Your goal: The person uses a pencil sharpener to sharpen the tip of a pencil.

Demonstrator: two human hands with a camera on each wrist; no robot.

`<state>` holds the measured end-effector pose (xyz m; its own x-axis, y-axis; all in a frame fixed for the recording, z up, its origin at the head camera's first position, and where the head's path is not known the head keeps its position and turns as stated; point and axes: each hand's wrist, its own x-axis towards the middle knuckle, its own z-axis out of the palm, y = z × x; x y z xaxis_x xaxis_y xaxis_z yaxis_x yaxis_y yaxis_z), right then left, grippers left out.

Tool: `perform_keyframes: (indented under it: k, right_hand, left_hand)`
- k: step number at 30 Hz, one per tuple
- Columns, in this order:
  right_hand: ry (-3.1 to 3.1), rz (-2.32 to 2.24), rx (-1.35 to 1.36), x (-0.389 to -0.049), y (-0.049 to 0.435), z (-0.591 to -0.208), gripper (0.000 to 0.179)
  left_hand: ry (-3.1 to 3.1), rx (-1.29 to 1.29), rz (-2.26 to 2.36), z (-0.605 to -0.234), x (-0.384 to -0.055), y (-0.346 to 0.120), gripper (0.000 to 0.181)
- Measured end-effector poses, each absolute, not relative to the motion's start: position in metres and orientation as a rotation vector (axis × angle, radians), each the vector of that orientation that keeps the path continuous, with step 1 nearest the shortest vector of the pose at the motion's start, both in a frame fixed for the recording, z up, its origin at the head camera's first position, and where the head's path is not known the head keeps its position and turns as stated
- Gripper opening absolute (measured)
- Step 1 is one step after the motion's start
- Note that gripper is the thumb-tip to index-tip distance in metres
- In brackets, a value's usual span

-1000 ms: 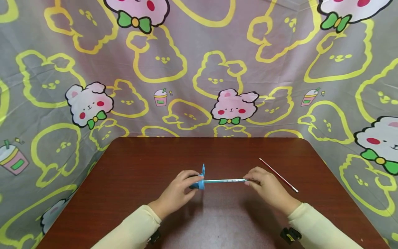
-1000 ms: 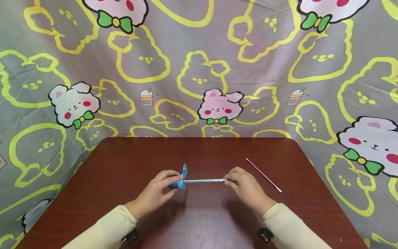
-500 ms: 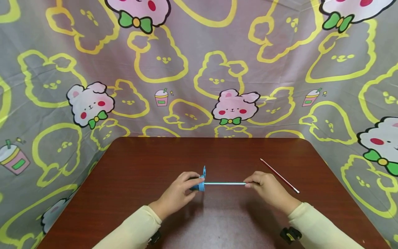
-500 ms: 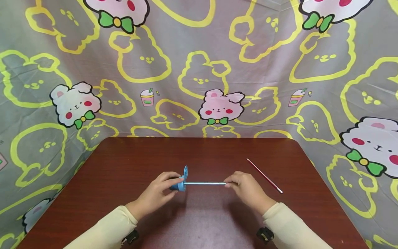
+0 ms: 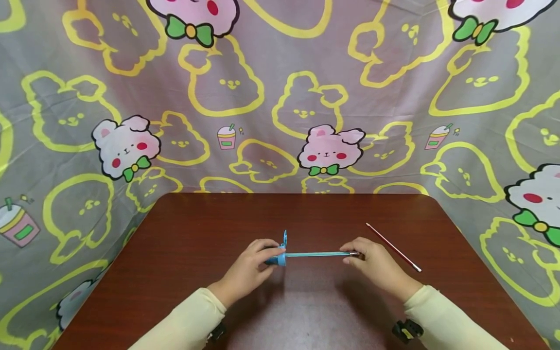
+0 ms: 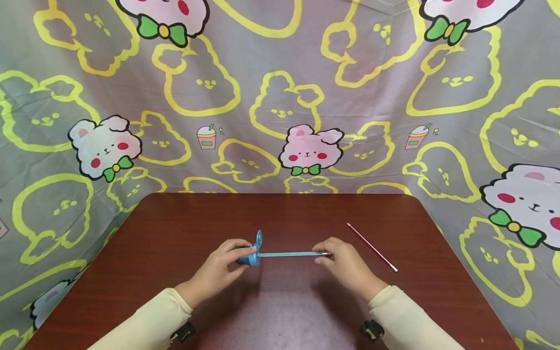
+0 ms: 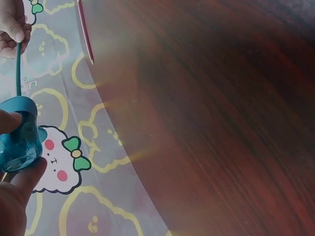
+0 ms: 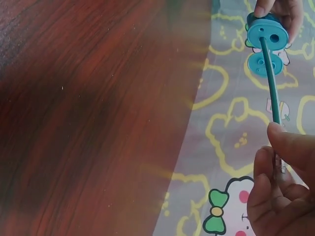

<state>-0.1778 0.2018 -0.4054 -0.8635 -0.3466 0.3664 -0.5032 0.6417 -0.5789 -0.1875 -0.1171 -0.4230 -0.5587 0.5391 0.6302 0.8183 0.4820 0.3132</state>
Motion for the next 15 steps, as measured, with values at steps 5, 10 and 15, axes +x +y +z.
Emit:
perform_keyframes:
  k: [5,10,15]
  right_hand:
    - [-2.581,1.018,0.682,-0.1773,0.2011,-0.4074,0.017]
    - [-2.488,0.99,0.756,-0.176,0.2017,-0.4098,0.016]
    - [-2.527,0.94,0.836,-0.1762,0.204,-0.4091,0.006]
  left_hand:
    - [-2.356,-1.096,-0.916,-0.4212,-0.1846,-0.1166,0.047]
    - [-2.387,-1.092,-0.945,-0.4204,-0.1825,-0.1154,0.046]
    - [-2.32,-1.115,-0.876,-0.4221,-0.1831,-0.1149,0.045]
